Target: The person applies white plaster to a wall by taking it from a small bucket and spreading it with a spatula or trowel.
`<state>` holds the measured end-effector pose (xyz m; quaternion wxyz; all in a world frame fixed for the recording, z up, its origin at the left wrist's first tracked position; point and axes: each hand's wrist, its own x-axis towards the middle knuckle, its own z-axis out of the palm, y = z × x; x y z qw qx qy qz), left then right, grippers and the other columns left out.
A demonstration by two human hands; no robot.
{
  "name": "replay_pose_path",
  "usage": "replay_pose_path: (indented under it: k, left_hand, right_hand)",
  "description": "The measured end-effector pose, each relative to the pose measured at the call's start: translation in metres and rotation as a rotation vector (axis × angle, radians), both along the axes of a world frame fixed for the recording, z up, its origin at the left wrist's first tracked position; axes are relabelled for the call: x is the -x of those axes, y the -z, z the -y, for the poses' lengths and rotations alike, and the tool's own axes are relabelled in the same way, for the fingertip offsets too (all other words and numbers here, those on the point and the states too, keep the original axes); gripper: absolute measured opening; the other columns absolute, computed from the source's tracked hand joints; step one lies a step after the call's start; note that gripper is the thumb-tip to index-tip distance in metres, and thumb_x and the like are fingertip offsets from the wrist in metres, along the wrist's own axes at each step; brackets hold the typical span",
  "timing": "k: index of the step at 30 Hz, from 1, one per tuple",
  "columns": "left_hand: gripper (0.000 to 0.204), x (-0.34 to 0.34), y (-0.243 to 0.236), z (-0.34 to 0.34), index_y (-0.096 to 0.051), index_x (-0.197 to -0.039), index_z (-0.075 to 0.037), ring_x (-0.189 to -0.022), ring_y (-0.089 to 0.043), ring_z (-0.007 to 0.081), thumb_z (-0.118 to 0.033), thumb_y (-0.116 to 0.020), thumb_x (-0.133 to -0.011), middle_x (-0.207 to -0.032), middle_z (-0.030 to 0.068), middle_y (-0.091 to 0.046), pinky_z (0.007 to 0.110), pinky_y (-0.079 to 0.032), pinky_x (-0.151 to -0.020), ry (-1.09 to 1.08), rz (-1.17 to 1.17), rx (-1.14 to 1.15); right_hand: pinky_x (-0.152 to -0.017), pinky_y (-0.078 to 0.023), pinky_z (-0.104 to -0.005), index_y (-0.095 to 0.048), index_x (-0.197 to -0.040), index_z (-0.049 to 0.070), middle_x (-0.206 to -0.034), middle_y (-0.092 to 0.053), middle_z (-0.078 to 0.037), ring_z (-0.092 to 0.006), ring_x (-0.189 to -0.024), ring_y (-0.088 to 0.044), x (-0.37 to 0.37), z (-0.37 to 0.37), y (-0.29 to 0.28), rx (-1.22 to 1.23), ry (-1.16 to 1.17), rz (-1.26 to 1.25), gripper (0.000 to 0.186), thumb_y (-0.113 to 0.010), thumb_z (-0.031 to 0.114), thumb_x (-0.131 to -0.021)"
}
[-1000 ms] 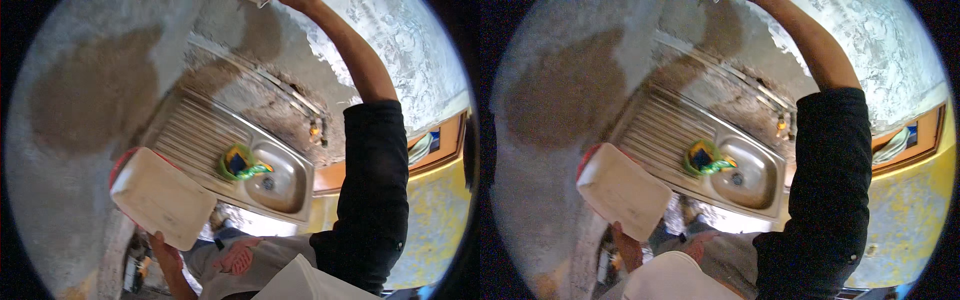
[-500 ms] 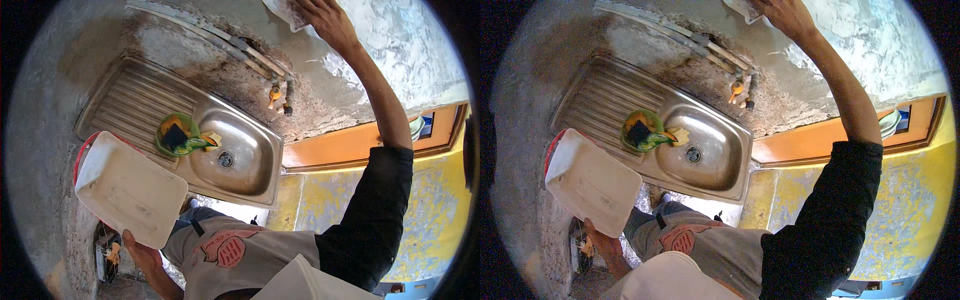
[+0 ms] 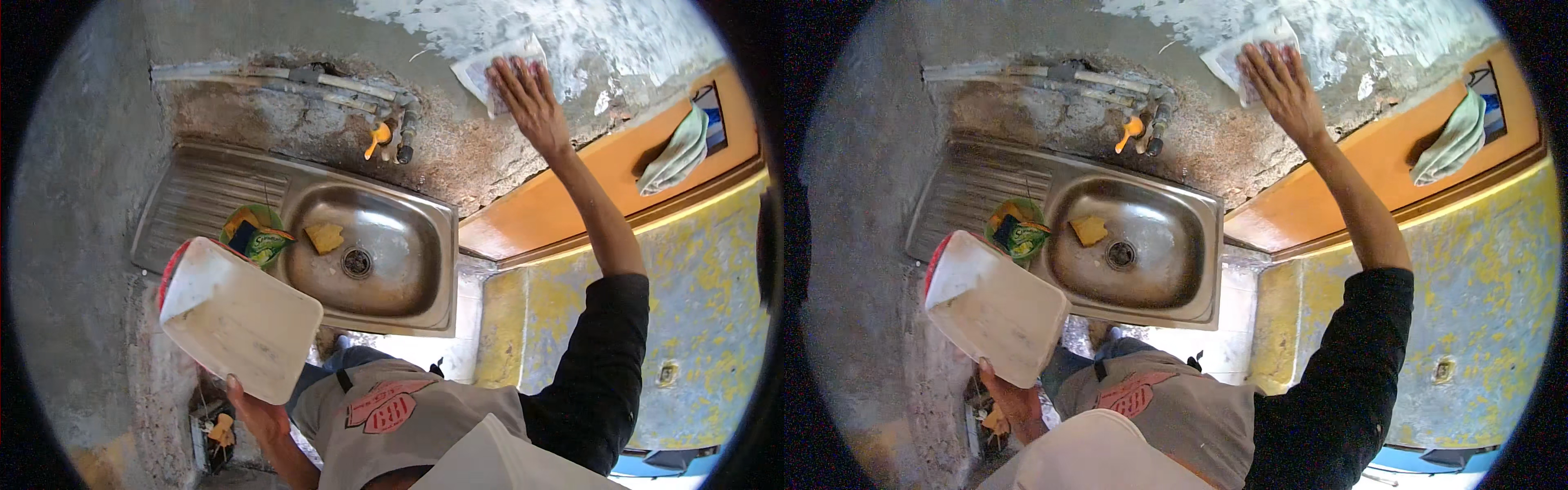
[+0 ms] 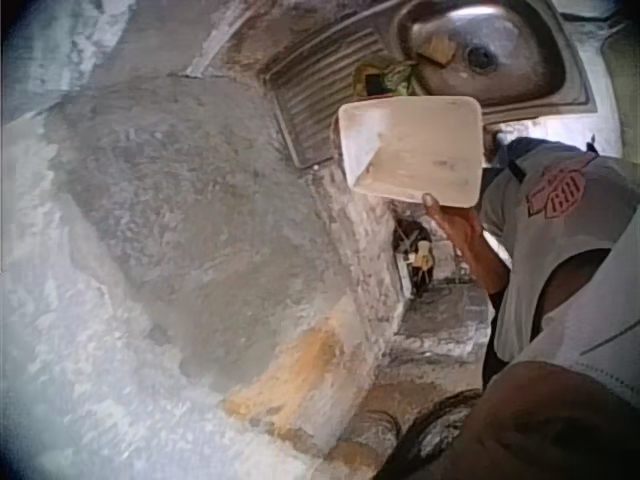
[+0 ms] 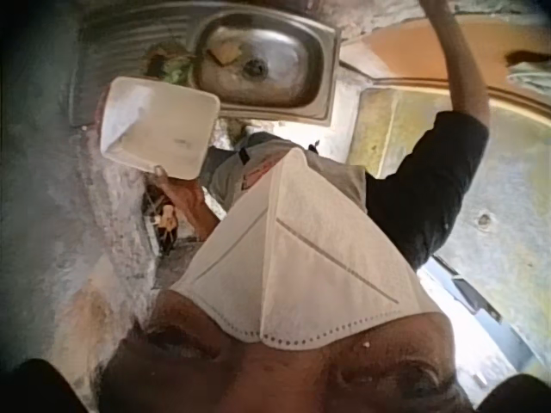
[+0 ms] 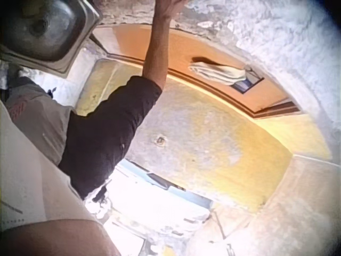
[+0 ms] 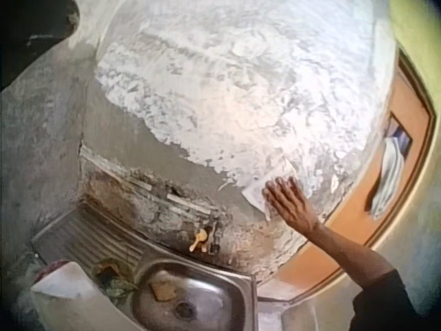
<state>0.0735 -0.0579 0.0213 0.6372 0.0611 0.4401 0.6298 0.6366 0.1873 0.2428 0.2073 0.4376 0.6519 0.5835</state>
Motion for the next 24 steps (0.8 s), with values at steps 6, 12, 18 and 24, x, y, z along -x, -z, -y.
replay_pose_path:
  k: [6, 12, 18, 24]
  left_hand:
    - [0.083, -0.018, -0.001, 0.011, -0.035, -0.158, -0.006, -0.139, -0.050, 0.0300, -0.054, -0.063, -0.096, -0.153, 0.0126, -0.049, 0.048, -0.047, -0.111, 0.034, -0.003, -0.070]
    - [0.080, -0.015, -0.012, 0.011, -0.034, -0.158, -0.006, -0.137, -0.053, 0.0287, -0.051, -0.062, -0.097, -0.152, 0.0128, -0.050, 0.047, -0.049, -0.109, 0.159, -0.026, -0.126]
    - [0.082, -0.002, -0.009, 0.000, -0.035, -0.158, -0.007, -0.136, -0.054, 0.0300, -0.052, -0.063, -0.096, -0.152, 0.0122, -0.051, 0.047, -0.049, -0.109, 0.174, 0.048, -0.145]
    - [0.076, 0.030, -0.025, -0.018, -0.038, -0.157, -0.008, -0.136, -0.054, 0.0293, -0.049, -0.061, -0.098, -0.152, 0.0124, -0.052, 0.049, -0.050, -0.108, 0.226, -0.032, -0.188]
  right_hand:
    - [-0.123, -0.033, -0.0451, -0.044, -0.157, 0.012, -0.160, -0.046, -0.011, -0.0265, -0.149, -0.042, -0.003, 0.078, 0.021, 0.087, 0.037, -0.567, 0.061, -0.059, 0.010, -0.098]
    - [-0.097, -0.053, -0.0348, -0.056, -0.137, -0.001, -0.129, -0.068, -0.014, -0.0206, -0.112, -0.066, 0.011, 0.093, 0.028, 0.134, -0.392, -2.718, 0.039, -0.065, 0.011, -0.102]
    - [-0.092, -0.054, -0.0368, -0.061, -0.121, -0.003, -0.113, -0.070, -0.011, -0.0231, -0.104, -0.067, 0.043, 0.083, 0.064, -0.254, -0.825, -3.041, 0.026, -0.066, 0.009, -0.098]
    - [-0.104, -0.044, -0.0455, -0.051, -0.137, -0.013, -0.132, -0.061, -0.028, -0.0385, -0.119, -0.060, 0.070, 0.033, 0.060, -0.987, -0.562, -1.952, 0.041, -0.051, 0.008, -0.102]
